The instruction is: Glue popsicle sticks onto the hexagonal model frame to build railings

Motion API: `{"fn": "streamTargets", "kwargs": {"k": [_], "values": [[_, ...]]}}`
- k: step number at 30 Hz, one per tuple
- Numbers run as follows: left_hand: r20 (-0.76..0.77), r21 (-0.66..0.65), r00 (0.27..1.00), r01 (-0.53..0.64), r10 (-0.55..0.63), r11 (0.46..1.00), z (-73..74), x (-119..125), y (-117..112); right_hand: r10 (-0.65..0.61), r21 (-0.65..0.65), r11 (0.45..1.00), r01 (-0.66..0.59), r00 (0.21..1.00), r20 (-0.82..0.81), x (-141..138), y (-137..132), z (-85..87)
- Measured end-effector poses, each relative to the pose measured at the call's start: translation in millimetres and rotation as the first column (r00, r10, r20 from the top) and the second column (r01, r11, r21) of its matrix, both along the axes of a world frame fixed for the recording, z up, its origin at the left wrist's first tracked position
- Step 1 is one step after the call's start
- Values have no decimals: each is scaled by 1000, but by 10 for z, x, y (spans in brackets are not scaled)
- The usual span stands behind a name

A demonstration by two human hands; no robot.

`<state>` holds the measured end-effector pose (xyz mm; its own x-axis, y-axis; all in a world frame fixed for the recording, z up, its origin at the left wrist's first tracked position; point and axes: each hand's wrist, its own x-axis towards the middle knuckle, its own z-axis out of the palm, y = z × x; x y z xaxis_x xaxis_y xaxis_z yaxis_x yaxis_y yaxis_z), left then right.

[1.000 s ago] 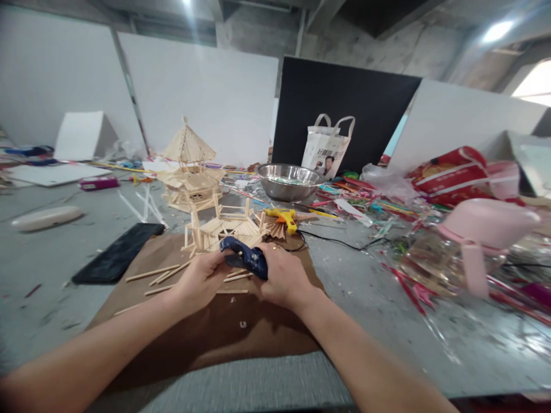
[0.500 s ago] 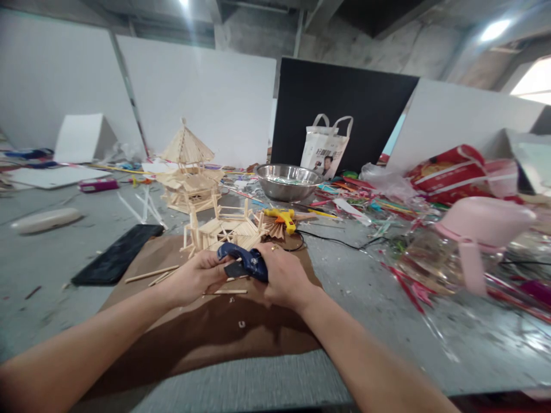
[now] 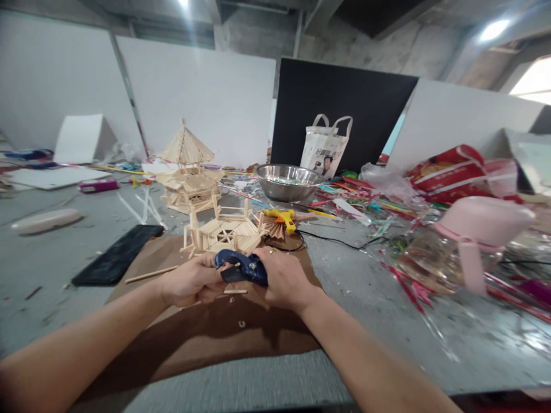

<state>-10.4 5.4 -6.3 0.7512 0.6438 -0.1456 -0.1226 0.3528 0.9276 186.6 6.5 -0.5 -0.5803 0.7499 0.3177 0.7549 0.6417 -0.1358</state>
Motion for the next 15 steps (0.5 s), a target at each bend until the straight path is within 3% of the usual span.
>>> {"fn": "streamTargets", "kwargs": {"k": [6, 11, 15], "values": [[13, 10, 1000, 3, -3, 1000, 1, -4, 3, 2, -20, 1000, -2, 1000, -23, -7, -19, 14], [-6, 51, 996, -90, 90, 995, 14, 17, -8, -21, -32, 999, 20, 999, -43, -11, -17, -4], [-29, 166, 984, -171, 178, 971, 49, 52, -8, -95, -64, 994, 93, 995, -34, -23, -19, 3]]}}
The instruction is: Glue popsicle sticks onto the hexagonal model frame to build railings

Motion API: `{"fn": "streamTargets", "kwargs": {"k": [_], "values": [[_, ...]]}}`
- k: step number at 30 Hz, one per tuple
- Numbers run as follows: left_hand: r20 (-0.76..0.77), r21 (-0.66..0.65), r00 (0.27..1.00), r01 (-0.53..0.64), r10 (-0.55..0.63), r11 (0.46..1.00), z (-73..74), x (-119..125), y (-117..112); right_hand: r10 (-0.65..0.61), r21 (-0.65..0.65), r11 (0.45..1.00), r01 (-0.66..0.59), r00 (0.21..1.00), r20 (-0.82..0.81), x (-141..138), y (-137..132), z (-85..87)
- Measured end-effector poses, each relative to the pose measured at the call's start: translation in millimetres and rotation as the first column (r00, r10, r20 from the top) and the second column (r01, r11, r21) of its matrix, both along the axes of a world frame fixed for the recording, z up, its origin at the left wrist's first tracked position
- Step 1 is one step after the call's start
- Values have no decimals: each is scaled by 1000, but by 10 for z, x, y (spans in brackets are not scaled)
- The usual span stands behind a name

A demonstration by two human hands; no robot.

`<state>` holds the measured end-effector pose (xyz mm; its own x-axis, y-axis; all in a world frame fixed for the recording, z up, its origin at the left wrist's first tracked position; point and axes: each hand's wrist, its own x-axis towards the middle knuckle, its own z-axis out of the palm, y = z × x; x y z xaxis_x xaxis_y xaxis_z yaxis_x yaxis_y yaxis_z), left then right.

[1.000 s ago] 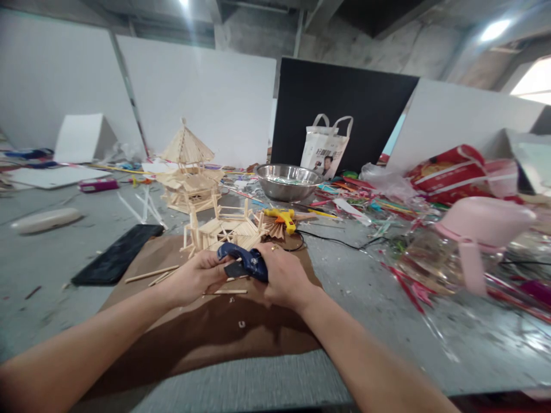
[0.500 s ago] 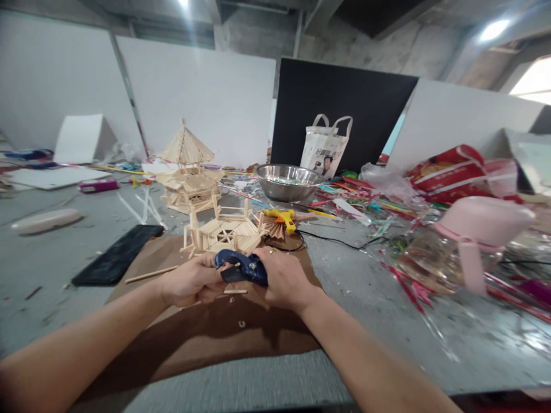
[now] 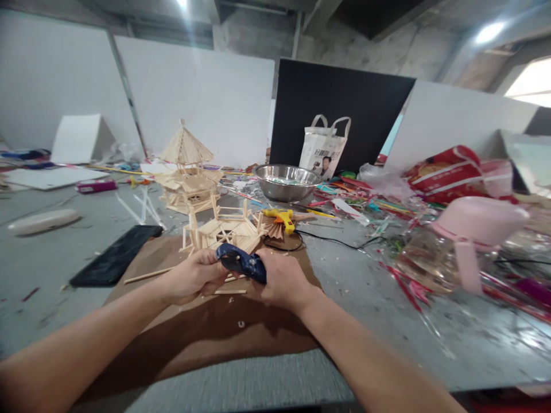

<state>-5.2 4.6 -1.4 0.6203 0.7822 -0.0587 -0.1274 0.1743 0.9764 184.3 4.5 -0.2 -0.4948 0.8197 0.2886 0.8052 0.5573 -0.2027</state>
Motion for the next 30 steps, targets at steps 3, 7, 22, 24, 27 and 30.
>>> {"fn": "streamTargets", "kwargs": {"k": [3, 7, 22, 24, 27, 30], "values": [[-40, 139, 996, -75, 81, 987, 48, 53, -15, -34, -9, 999, 34, 999, 17, -12, 1, 17], [-52, 383, 967, -210, 248, 899, 28, 129, -34, -77, -4, 997, 77, 996, 45, -27, 11, 20], [-42, 418, 975, -180, 216, 890, 71, 130, -67, 34, 13, 999, -33, 998, -45, -14, 18, 21], [-38, 344, 980, -169, 193, 924, 81, 128, -72, 48, 7, 999, -48, 998, -47, -8, 21, 20], [-39, 231, 987, -145, 158, 962, 81, 119, -83, 70, 6, 998, -70, 997, -42, 7, 33, 15], [-15, 91, 996, -91, 93, 992, 50, 90, -77, 96, 6, 995, -95, 995, -34, 21, 39, 17]]}}
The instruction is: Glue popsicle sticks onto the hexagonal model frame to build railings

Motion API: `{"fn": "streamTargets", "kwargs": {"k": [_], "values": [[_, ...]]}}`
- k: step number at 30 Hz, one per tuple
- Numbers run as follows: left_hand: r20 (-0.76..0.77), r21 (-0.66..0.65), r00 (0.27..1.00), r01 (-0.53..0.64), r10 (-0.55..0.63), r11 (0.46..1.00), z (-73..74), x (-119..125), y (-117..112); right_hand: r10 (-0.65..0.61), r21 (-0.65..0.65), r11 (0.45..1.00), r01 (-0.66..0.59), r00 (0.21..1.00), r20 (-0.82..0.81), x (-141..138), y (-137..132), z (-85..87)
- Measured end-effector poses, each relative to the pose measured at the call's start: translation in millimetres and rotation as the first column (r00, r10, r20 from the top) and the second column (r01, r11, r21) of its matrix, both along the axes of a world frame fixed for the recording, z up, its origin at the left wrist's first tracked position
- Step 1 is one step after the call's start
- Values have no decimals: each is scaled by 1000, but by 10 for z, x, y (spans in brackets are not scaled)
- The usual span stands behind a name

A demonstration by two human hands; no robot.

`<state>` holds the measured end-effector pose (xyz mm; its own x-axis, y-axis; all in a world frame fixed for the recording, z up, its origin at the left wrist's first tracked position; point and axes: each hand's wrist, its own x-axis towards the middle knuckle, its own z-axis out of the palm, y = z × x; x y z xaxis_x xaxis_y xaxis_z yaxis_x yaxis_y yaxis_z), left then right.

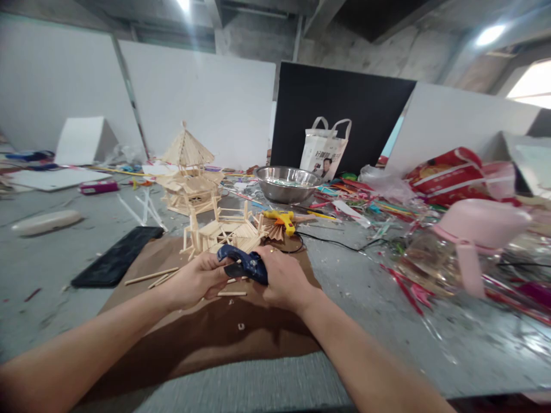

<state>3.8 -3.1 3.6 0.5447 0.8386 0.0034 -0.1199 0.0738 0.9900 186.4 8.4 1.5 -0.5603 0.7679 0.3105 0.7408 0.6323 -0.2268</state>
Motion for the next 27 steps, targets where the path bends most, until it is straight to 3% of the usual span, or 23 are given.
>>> {"fn": "streamTargets", "kwargs": {"k": [6, 10, 13, 24, 27], "values": [[99, -267, 973, 229, -210, 936, -110, -111, 70, 19, 10, 1000, -20, 999, 41, 2, -19, 13], [156, -330, 940, 339, -303, 881, -134, -145, 95, 16, 10, 1000, -17, 998, 68, 5, -32, 13], [182, -332, 932, 359, -314, 872, -129, -142, 93, 24, -10, 1000, -23, 998, 60, 12, -33, 9], [91, -272, 988, 147, -127, 951, -64, -90, 70, -72, -32, 997, 73, 996, 54, -17, -40, 21], [-1, -63, 1000, 14, -14, 998, -45, -25, 62, -121, -31, 992, 123, 990, 69, -34, -31, 17]]}}
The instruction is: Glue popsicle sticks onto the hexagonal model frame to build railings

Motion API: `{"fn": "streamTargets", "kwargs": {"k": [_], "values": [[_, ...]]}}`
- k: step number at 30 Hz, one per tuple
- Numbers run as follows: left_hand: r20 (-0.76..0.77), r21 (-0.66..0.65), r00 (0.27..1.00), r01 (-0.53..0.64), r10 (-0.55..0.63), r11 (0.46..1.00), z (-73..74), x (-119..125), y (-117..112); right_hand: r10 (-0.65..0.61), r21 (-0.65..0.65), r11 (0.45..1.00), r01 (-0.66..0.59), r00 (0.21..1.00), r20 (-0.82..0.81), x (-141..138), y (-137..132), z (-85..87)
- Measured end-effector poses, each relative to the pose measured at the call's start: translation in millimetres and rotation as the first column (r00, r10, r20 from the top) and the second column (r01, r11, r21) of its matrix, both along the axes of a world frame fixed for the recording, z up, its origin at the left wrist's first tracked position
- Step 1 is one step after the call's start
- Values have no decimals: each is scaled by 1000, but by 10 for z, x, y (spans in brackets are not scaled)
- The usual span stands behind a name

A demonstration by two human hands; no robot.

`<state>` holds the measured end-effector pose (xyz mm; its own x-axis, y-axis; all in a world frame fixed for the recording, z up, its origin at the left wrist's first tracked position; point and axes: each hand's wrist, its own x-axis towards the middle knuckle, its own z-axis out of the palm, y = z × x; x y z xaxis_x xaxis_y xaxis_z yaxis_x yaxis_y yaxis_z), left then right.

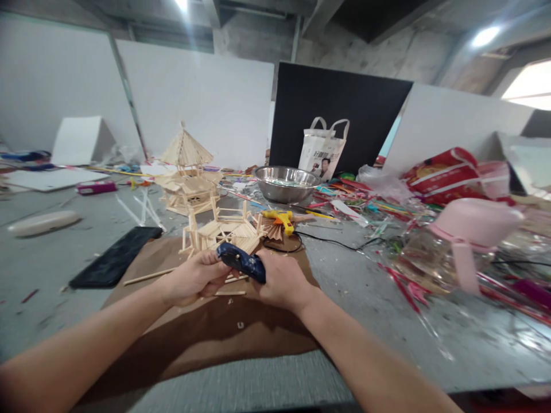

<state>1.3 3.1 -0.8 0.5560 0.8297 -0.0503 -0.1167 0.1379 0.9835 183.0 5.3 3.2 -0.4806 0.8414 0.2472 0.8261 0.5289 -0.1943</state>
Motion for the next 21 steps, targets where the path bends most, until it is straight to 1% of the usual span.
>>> {"fn": "streamTargets", "kwargs": {"k": [1, 2, 4, 5, 6, 7, 8, 9, 13, 16, 18, 20, 21], "values": [[-32, 130, 997, -64, 69, 989, -3, 25, -3, -20, 7, 1000, 20, 1000, 8, -7, 4, -4], [-64, 269, 986, -130, 152, 954, -13, 48, -4, -40, 18, 999, 40, 999, 12, -13, 9, -10], [-123, 509, 935, -227, 331, 830, -51, 78, -3, -73, 40, 997, 73, 997, 7, -25, 17, -25], [-153, 587, 903, -242, 400, 772, -73, 83, 0, -81, 48, 996, 81, 997, -1, -29, 20, -31], [-180, 639, 874, -245, 451, 730, -94, 82, 3, -82, 51, 995, 82, 997, -11, -32, 22, -36], [-203, 664, 857, -236, 475, 710, -110, 77, 6, -74, 50, 996, 75, 997, -19, -33, 23, -39], [-217, 668, 855, -221, 470, 711, -116, 70, 8, -61, 46, 997, 62, 998, -27, -31, 23, -39], [-215, 656, 870, -207, 443, 726, -113, 63, 8, -43, 41, 998, 45, 998, -34, -29, 23, -38], [-130, 516, 962, -141, 240, 845, -7, 56, -15, 18, 24, 1000, -16, 998, -57, -8, 17, -19], [-80, 356, 987, -104, 141, 929, 79, 62, -45, 63, 15, 998, -62, 996, -68, 9, 20, -10], [-54, 220, 994, -79, 93, 972, 94, 55, -58, 93, 14, 996, -92, 993, -73, 20, 29, -9], [-20, 70, 999, -35, 36, 997, 70, 34, -60, 122, 22, 992, -120, 990, -73, 32, 39, -11], [0, -4, 1000, -3, 3, 1000, 49, 18, -56, 137, 28, 990, -135, 988, -71, 37, 43, -12]]}}
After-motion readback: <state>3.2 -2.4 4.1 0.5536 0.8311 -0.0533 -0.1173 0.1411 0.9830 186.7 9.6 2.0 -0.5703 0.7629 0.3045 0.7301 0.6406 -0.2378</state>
